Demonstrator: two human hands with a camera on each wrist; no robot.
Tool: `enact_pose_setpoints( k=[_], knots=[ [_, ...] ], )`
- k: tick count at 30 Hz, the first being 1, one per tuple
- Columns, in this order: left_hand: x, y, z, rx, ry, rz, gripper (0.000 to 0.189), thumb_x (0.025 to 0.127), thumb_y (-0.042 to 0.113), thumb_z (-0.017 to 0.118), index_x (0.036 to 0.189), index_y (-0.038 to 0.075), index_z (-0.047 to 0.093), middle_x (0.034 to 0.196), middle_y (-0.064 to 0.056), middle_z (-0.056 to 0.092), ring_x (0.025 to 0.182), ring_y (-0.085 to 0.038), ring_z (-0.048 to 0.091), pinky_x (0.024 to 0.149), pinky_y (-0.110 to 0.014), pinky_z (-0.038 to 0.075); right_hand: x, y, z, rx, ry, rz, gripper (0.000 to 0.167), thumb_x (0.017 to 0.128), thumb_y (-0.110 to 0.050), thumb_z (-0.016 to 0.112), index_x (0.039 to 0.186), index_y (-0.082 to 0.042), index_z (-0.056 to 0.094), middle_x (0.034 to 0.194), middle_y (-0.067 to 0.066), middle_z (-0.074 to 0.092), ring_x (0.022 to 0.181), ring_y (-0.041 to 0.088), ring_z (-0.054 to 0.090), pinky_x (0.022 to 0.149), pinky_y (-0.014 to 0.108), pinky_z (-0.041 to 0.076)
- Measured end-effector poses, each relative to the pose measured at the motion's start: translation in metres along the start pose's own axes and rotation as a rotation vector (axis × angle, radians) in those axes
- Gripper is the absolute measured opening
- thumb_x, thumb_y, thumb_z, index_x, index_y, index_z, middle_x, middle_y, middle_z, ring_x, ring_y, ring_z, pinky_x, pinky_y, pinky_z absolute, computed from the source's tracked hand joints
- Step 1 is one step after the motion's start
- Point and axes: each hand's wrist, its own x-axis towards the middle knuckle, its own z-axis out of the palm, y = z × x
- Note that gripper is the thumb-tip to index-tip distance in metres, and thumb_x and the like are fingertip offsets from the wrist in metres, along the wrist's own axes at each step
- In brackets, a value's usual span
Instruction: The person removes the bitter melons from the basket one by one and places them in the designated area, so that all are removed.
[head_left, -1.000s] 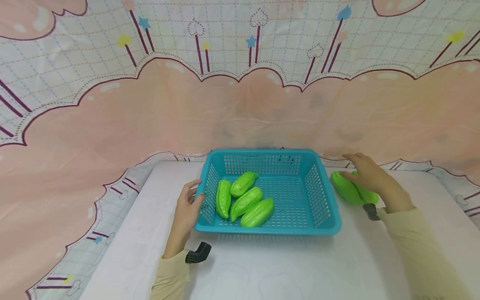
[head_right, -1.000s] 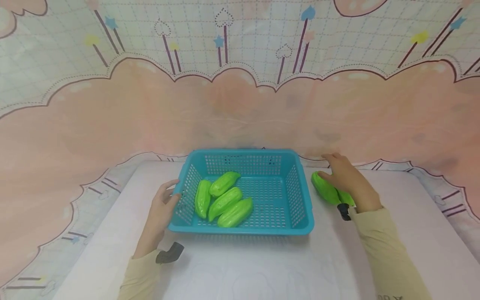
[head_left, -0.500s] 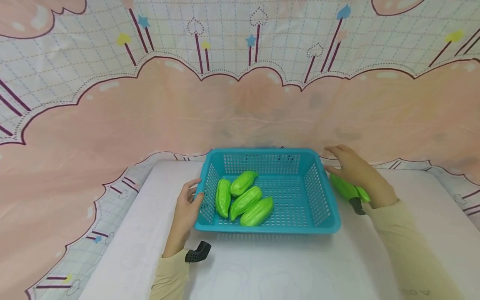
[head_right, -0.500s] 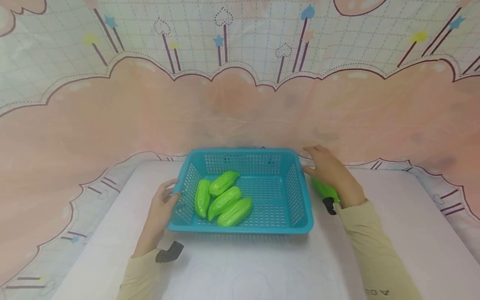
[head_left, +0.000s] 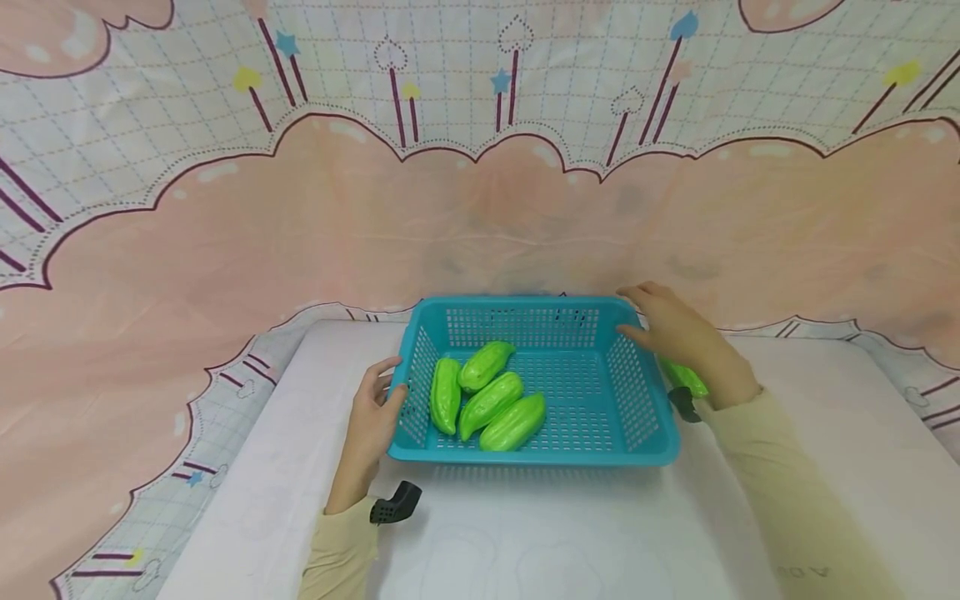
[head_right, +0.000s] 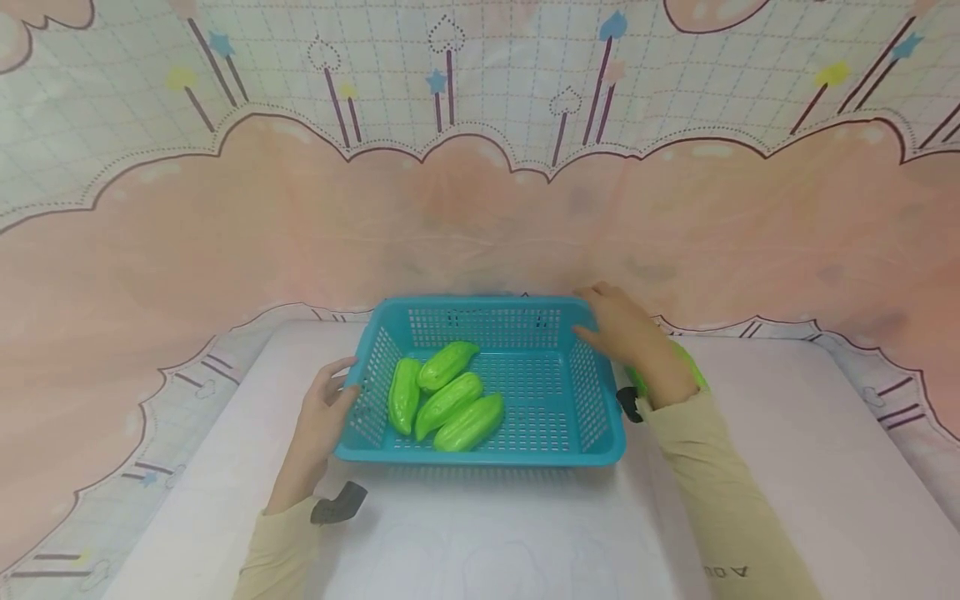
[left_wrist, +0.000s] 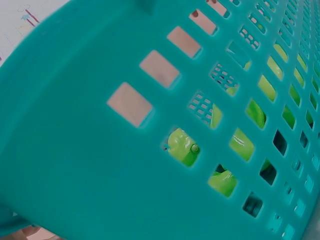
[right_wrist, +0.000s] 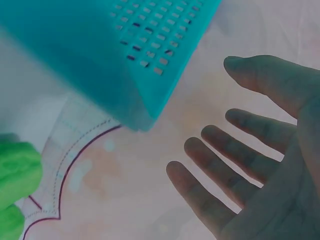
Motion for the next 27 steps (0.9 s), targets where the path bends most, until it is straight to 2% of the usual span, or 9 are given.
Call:
enact_pose_setpoints(
  k=[14,23,27],
  knots=[
    [0.0,0.0,0.0,0.002,-0.005,-0.003,0.046,0.102,0.013,0.046,0.147,0.018,0.04,0.141,-0.017,0.051,0.127,-0.033,0.054,0.1,-0.051,0.046,0.02,-0.015,0.016,-0.01,0.011,-0.123,0.059,0.094,-0.021,0.066,0.145,0.001,0.044,0.145,0.025,0.045,0.135,0.043,0.042,0.108,0.058,0.037],
    [0.001,0.0,0.001,-0.003,0.0,0.001,0.046,0.101,0.013,0.046,0.147,0.018,0.041,0.142,-0.018,0.05,0.128,-0.034,0.053,0.101,-0.053,0.045,0.029,-0.029,0.026,0.032,-0.009,-0.198,0.063,0.094,-0.023,0.067,0.147,0.001,0.041,0.146,0.025,0.045,0.135,0.043,0.043,0.107,0.057,0.039],
    [0.001,0.0,0.0,0.0,-0.003,0.009,0.045,0.102,0.013,0.045,0.147,0.017,0.041,0.142,-0.018,0.05,0.128,-0.035,0.053,0.101,-0.054,0.044,0.034,-0.035,0.031,0.044,-0.042,-0.202,0.064,0.096,-0.023,0.065,0.148,0.001,0.039,0.151,0.027,0.039,0.139,0.044,0.038,0.11,0.057,0.036]
  ],
)
